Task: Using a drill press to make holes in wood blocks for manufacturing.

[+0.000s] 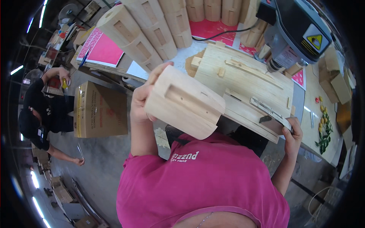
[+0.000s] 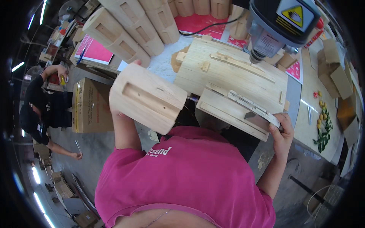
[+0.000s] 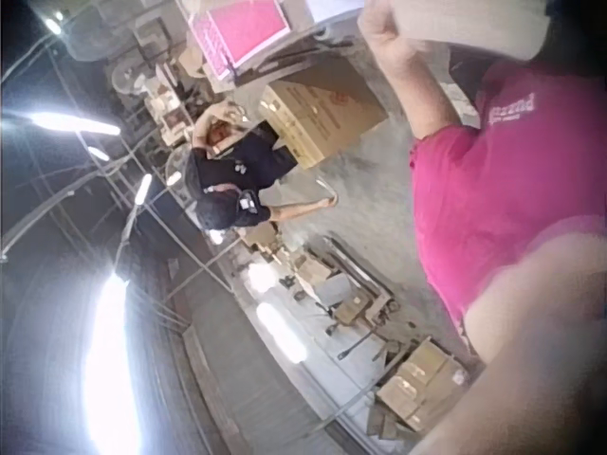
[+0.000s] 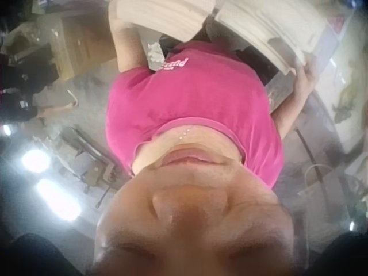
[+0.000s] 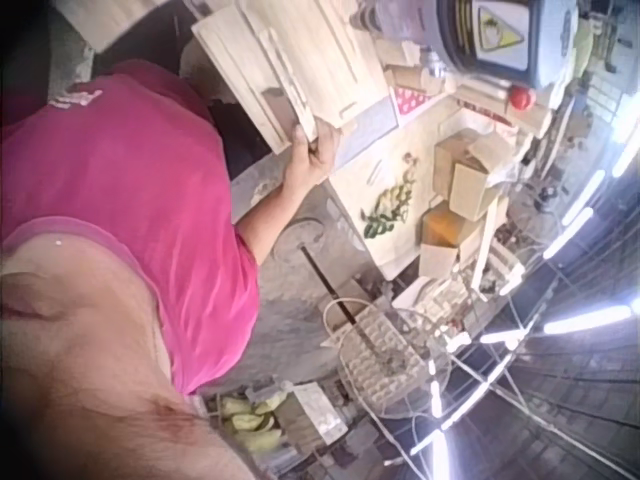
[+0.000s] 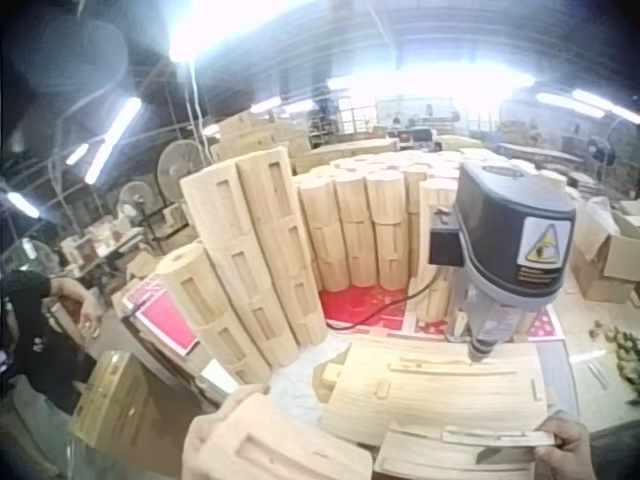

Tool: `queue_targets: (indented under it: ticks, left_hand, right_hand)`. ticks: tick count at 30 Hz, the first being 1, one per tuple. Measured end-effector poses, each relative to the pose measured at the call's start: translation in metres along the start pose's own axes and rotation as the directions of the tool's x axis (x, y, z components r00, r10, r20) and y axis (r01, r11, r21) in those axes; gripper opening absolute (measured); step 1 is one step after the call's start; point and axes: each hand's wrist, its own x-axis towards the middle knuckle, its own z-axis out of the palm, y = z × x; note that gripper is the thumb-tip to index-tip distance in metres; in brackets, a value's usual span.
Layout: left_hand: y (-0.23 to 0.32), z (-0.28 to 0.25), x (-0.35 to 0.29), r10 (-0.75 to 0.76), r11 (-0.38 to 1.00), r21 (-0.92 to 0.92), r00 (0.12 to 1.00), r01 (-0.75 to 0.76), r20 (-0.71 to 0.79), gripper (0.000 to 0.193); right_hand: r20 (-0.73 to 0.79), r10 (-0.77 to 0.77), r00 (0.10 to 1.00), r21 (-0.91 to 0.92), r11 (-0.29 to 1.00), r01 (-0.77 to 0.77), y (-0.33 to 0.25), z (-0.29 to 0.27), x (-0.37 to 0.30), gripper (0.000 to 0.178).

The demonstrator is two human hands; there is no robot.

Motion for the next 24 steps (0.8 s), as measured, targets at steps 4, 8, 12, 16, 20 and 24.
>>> queue_targets:
  ticks: [4, 8, 12, 16, 20, 24]
  left_hand:
    - [-0.011, 0.002, -0.018, -0.213, 0.89, -0.455, 0.87, -0.014, -0.444, 0.091]
    - [-0.014, -0.025, -0.036, -0.241, 0.969, -0.099, 0.799, 0.225, -0.551, 0.069]
    - [0.009, -0.013, -0.023, -0.184, 0.227, -0.964, 0.966, -0.136, -0.18, 0.054]
    - [0.014, -0.025, -0.038, -0.308, 0.374, -0.894, 0.877, -0.245, -0.369, 0.055]
    - [0.029, -0.049, -0.055, -0.313, 0.758, -0.619, 0.718, -0.205, -0.621, 0.053]
    - [0.053, -0.083, -0.07, -0.019, 0.99, 0.059, 0.523, 0.132, -0.852, 0.04]
  right_hand:
    - [0.013, -0.022, 1.0, 0.027, 0.999, 0.021, 0.002, 0.002, 0.002, 0.021]
    - [-0.007, -0.014, 1.0, -0.035, 0.999, 0.014, 0.003, 0.005, -0.001, 0.021]
    - [0.033, -0.021, 0.999, -0.09, 0.996, 0.024, 0.005, 0.01, -0.003, 0.022]
    - [0.023, -0.051, 0.998, -0.048, 0.998, 0.052, -0.002, 0.02, 0.001, 0.024]
    - [0.032, -0.081, 0.996, -0.068, 0.994, 0.083, -0.009, 0.024, 0.006, 0.023]
    - [0.023, -0.057, 0.998, -0.064, 0.996, 0.058, -0.006, 0.018, 0.003, 0.024]
